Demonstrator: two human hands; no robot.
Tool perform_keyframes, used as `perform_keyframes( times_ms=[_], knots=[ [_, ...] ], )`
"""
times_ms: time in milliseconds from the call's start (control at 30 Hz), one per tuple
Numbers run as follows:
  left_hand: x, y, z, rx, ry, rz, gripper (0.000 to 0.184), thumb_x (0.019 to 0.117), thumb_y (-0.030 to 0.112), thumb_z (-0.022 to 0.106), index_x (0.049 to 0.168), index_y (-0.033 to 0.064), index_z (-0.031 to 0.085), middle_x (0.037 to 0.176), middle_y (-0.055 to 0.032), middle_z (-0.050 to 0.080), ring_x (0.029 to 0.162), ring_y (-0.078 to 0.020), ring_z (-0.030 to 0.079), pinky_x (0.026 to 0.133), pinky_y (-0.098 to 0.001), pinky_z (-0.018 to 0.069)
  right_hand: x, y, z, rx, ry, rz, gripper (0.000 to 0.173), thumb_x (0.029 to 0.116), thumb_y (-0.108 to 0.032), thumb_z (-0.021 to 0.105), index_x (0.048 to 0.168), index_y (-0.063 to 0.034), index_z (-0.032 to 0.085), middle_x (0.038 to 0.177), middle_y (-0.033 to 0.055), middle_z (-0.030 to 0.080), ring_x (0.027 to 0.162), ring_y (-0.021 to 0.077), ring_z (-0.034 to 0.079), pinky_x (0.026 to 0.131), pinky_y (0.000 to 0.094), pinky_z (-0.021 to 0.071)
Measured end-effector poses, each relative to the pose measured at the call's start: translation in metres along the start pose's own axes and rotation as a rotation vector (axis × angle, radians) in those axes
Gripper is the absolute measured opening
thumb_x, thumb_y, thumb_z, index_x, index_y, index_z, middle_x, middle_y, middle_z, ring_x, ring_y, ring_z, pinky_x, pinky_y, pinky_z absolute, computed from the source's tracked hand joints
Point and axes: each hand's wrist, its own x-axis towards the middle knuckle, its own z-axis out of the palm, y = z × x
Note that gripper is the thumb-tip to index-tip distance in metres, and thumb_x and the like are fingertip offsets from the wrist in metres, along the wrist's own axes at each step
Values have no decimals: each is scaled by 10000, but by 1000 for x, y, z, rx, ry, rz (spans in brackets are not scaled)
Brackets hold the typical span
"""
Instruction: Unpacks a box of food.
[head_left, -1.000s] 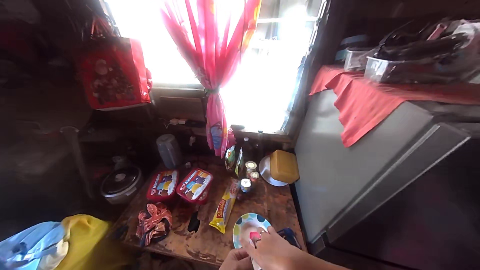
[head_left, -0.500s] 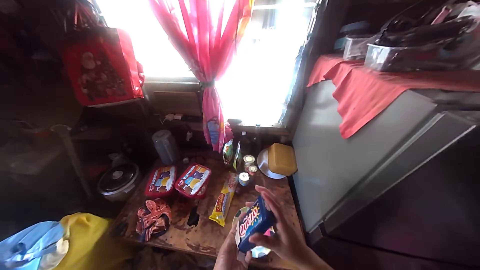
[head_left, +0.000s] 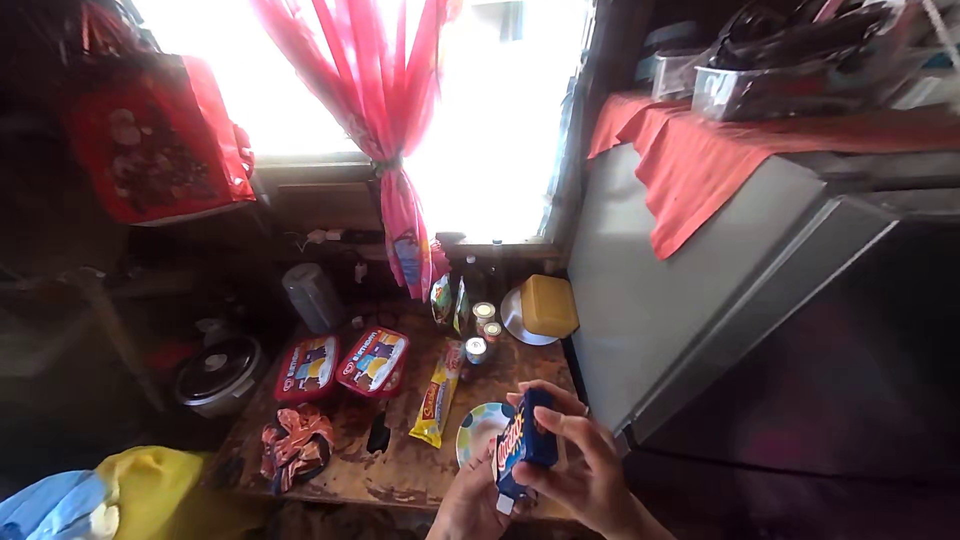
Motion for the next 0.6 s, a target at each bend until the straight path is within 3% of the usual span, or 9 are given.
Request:
perform_keyframes(
  times_ms=[233,333,400,467,533,600],
  knots=[
    [2,1,11,-52,3,1,224,935,165,700,1153,133,741,1071,-141,753,901,-200,751,785,-325,617,4,3,-4,40,58,23,436,892,-363,796,1290,-283,636,1399,51,608,1150,219,690,914,338,625],
    [-1,2,9,-59,-86,-32,263,947,235,704,1182,128,752,1091,-114,758,930,-174,746,828,-306,606,11,-3,-3,-22,-83,19,577,912,-460,748,1428,-327,526,1423,27,560,1215,181,638,969,328,590],
    [-4,3,10,-46,-42,4,269,921,218,728,1176,135,754,1085,-106,760,940,-172,746,827,-318,609,13,-2,-3,13,-124,83,639,933,-471,717,1505,-363,454,1440,20,543,1232,170,628,978,335,589],
    [-7,4,24,95,148,161,162,913,183,702,1063,178,762,1010,-81,771,883,-152,747,760,-313,616,8,2,-1,166,-7,260,527,969,-424,677,1464,-332,521,1387,-7,597,1163,158,671,926,339,619],
    [-7,2,40,387,274,398,171,972,114,613,1004,188,764,927,-23,777,806,-94,734,737,-277,609,9,8,3,371,254,526,438,989,-420,636,1371,-216,572,1232,21,688,1022,200,728,855,380,640],
    [-9,-3,40,881,303,637,182,987,102,630,1104,164,755,1009,53,753,872,-9,698,804,-224,593,15,11,6,562,495,818,422,1051,-360,521,1369,-86,477,1087,91,717,893,238,750,758,385,648]
  ],
)
